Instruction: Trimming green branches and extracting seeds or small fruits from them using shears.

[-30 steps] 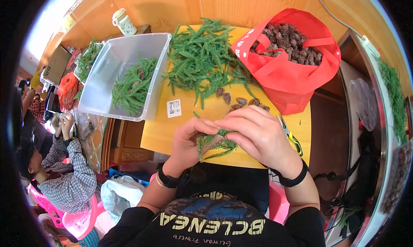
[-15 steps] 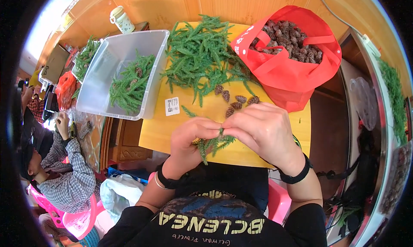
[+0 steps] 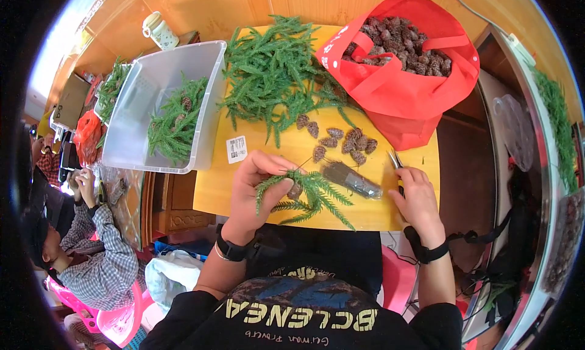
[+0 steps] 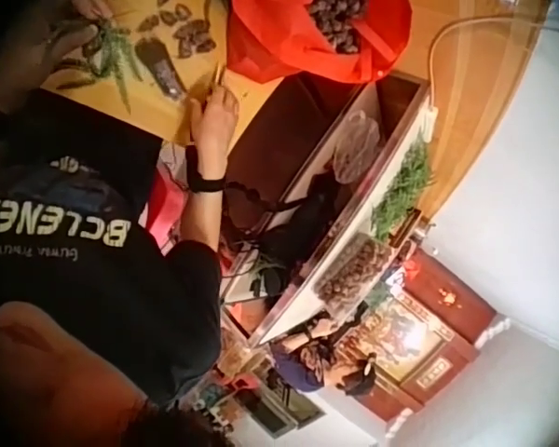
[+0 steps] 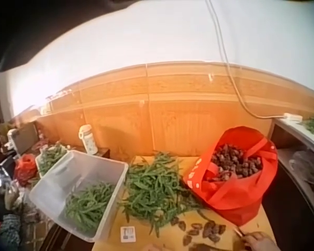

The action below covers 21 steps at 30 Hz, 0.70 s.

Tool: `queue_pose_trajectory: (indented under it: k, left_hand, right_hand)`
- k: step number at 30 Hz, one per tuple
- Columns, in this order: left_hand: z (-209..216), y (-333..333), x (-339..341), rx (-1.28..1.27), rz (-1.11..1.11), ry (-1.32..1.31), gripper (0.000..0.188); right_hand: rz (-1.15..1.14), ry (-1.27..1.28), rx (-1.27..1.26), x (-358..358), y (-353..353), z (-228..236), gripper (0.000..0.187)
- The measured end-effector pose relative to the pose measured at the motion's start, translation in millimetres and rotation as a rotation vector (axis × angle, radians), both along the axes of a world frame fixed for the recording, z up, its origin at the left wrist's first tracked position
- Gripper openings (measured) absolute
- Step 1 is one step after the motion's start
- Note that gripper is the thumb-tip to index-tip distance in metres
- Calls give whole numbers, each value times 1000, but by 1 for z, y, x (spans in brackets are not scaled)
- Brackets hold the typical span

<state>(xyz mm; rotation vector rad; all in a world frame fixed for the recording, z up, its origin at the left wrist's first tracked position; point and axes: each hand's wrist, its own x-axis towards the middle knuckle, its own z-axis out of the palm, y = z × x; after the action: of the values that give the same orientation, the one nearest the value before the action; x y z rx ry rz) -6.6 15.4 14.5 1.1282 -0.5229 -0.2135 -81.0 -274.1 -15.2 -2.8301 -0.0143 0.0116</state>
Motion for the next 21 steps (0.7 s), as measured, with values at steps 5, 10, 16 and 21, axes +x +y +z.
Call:
queue_pose_trajectory:
  k: [5, 10, 16, 21]
  left_hand:
    - [-2, 3, 4, -36, -33, 56, 17]
    - [1, 8, 5, -61, -75, 192, 18]
    - [-1, 9, 6, -72, -73, 144, 18]
    - [1, 12, 6, -57, -118, 209, 19]
  right_hand:
    - [-267, -21, -17, -12, -14, -30, 60]
    - [-304, -13, 30, -16, -26, -31, 44]
    - [-593, 402, 954, -24, -47, -18, 14]
    - [-406, 398, 2040, -53, -32, -19, 45]
